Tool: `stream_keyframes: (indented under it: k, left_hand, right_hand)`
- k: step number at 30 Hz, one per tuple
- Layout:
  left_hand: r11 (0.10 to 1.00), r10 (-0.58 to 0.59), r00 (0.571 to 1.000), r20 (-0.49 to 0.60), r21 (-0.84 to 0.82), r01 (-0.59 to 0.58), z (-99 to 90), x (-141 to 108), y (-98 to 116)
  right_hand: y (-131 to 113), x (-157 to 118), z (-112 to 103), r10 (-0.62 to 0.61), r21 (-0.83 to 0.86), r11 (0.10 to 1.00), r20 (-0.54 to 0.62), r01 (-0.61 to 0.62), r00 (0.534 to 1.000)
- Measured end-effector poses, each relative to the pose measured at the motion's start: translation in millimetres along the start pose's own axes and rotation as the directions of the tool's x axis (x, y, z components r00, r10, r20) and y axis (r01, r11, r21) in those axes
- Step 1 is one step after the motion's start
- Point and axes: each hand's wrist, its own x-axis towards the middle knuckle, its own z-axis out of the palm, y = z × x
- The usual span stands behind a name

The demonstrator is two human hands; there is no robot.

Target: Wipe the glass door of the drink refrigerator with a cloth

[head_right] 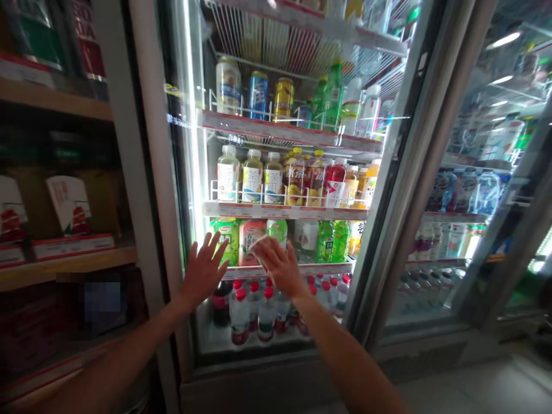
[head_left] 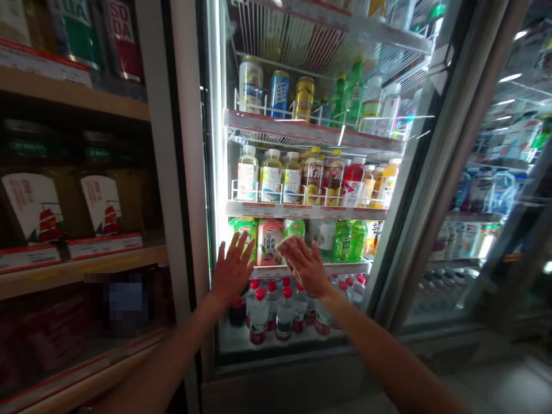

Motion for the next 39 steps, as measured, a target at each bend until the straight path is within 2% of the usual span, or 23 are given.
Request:
stream_keyframes:
  k: [2, 4, 5, 6, 8, 9, 11, 13, 16, 18, 20, 22, 24, 25, 27, 29, 30, 31, 33, 35, 36, 37, 39]
  left_hand:
    - [1.000, 0.010, 1.000, 0.015, 0.012, -0.010, -3.6, 0, -3]
    - [1.000, -0.013, 1.000, 0.019, 0.018, 0.013, -7.1, -1, -6]
    - [0.999, -0.028, 0.999, 0.019, 0.020, 0.028, -8.8, -2, -7]
    - [0.999, -0.039, 0.999, 0.019, 0.022, 0.039, -10.6, -3, -8]
    - [0.999, -0.039, 0.999, 0.013, 0.027, 0.039, -14.2, -5, -11]
    - [0.999, -0.033, 0.999, 0.007, 0.030, 0.032, -16.1, -5, -13]
    - [0.999, -0.020, 1.000, -0.015, 0.038, 0.020, -20.0, -3, -18]
    - [0.999, -0.017, 0.999, -0.045, 0.043, 0.019, -23.7, 2, -22]
    - [0.997, -0.039, 0.995, -0.088, 0.056, 0.044, -28.7, 11, -29]
    - [0.995, -0.070, 0.991, -0.112, 0.065, 0.077, -32.0, 15, -35]
    - [0.992, -0.090, 0.985, -0.145, 0.075, 0.102, -36.1, 17, -42]
    - [0.991, -0.085, 0.981, -0.173, 0.089, 0.102, -41.1, 17, -49]
    - [0.991, -0.070, 0.980, -0.185, 0.100, 0.090, -46.3, 17, -57]
    - [0.992, -0.066, 0.980, -0.186, 0.098, 0.085, -48.5, 18, -60]
    - [0.992, -0.071, 0.980, -0.187, 0.087, 0.088, -51.4, 21, -64]
    - [0.992, -0.090, 0.978, -0.187, 0.072, 0.105, -52.0, 24, -66]
    - [0.992, -0.098, 0.978, -0.186, 0.066, 0.112, -51.5, 25, -66]
    - [0.991, -0.105, 0.977, -0.184, 0.060, 0.118, -50.8, 25, -66]
    - [0.991, -0.113, 0.977, -0.179, 0.052, 0.124, -49.1, 25, -64]
    - [0.992, -0.110, 0.979, -0.173, 0.047, 0.120, -47.5, 25, -62]
    - [0.992, -0.107, 0.980, -0.169, 0.044, 0.116, -46.8, 26, -60]
    - [0.993, -0.106, 0.981, -0.165, 0.037, 0.113, -46.1, 28, -57]
    - [0.995, -0.099, 0.982, -0.159, 0.013, 0.102, -44.0, 35, -51]
  right_hand:
    - [18, 30, -1, 0.205, -0.006, 0.978, -0.115, -0.207, 0.972]
    - [30, 55, -3, 0.325, 0.021, 0.945, -0.176, -0.327, 0.929]
    - [30, 60, -4, 0.318, 0.038, 0.948, -0.167, -0.316, 0.933]
    - [25, 59, -5, 0.261, 0.052, 0.965, -0.130, -0.257, 0.956]
    - [9, 44, -5, 0.053, 0.072, 0.996, -0.031, -0.050, 0.998]
    - [0, 34, -4, -0.052, 0.073, 0.996, 0.008, 0.051, 0.999]
    - [-10, 25, -1, -0.155, 0.050, 0.987, 0.024, 0.154, 0.988]
    - [-9, 39, 1, -0.109, 0.018, 0.994, -0.046, 0.110, 0.993]
    - [0, 86, -2, 0.083, 0.002, 0.996, -0.171, -0.084, 0.982]
    - [-5, 108, -4, 0.114, 0.002, 0.993, -0.170, -0.116, 0.979]
    - [-20, 113, -4, -0.026, 0.011, 1.000, -0.113, 0.027, 0.993]
    - [-37, 108, -2, -0.225, 0.027, 0.973, -0.077, 0.228, 0.971]
    - [-47, 112, 1, -0.301, 0.036, 0.952, -0.092, 0.305, 0.949]
    - [-48, 120, 3, -0.269, 0.040, 0.960, -0.114, 0.275, 0.956]
    - [-45, 145, 4, -0.117, 0.059, 0.990, -0.162, 0.128, 0.980]
    - [-40, 166, 4, 0.028, 0.086, 0.996, -0.183, -0.012, 0.983]
    - [-40, 170, 5, 0.059, 0.095, 0.995, -0.175, -0.043, 0.983]
    - [-40, 169, 6, 0.047, 0.097, 0.995, -0.161, -0.032, 0.986]
    - [-40, 154, 6, -0.105, 0.088, 0.989, -0.118, 0.116, 0.987]
    - [-33, 137, 4, -0.285, 0.072, 0.954, -0.077, 0.290, 0.955]
    - [-26, 132, 1, -0.323, 0.064, 0.943, -0.065, 0.327, 0.944]
    - [-16, 131, -2, -0.304, 0.056, 0.950, -0.066, 0.307, 0.951]
    - [8, 140, -9, -0.064, 0.046, 0.996, -0.110, 0.070, 0.992]
